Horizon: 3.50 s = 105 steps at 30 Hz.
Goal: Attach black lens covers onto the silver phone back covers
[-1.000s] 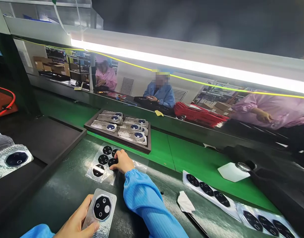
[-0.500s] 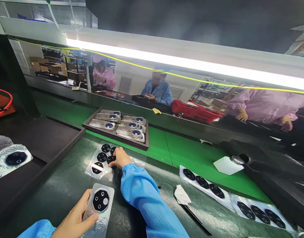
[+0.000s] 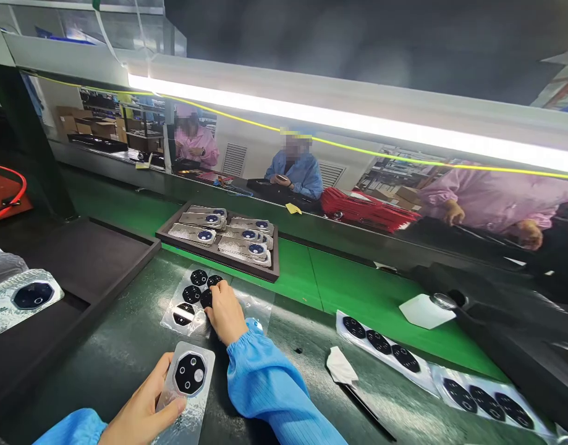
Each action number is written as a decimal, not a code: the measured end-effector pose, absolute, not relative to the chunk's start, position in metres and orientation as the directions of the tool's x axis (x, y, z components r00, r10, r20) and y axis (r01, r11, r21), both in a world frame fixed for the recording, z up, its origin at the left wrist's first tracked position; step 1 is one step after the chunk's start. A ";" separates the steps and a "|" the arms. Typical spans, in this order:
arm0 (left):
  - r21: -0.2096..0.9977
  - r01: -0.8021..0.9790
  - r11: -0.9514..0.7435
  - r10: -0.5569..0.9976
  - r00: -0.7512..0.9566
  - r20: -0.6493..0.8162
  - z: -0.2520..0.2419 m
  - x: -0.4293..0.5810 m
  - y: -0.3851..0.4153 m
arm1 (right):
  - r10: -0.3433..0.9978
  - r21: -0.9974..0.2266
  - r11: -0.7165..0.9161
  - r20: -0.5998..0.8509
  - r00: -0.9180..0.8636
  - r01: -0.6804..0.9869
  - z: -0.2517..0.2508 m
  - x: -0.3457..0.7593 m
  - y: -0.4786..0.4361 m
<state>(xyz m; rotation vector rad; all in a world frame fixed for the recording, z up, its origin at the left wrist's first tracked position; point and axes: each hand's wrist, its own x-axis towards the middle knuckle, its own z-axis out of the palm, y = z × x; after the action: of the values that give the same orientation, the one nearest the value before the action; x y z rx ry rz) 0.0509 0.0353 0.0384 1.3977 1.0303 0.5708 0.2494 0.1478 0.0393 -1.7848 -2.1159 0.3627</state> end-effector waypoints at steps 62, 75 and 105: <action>0.822 0.078 0.564 0.595 0.653 -0.469 0.060 0.138 0.052 | 0.919 -0.878 -0.015 0.176 0.353 0.478 0.029 0.353 -0.006; 0.827 0.107 0.552 0.595 0.644 -0.481 0.060 0.138 0.053 | 0.929 -0.880 -0.027 0.153 0.338 0.474 0.032 0.353 -0.007; 0.844 0.082 0.530 0.607 0.658 -0.445 0.057 0.139 0.052 | 0.942 -0.835 0.041 0.216 0.258 0.549 0.037 0.351 -0.010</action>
<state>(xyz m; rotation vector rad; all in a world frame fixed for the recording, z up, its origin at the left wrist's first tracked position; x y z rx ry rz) 0.1388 0.0516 0.0575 0.9800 0.8150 0.3588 0.3509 -0.0098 0.0373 -1.6261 -1.4066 0.5470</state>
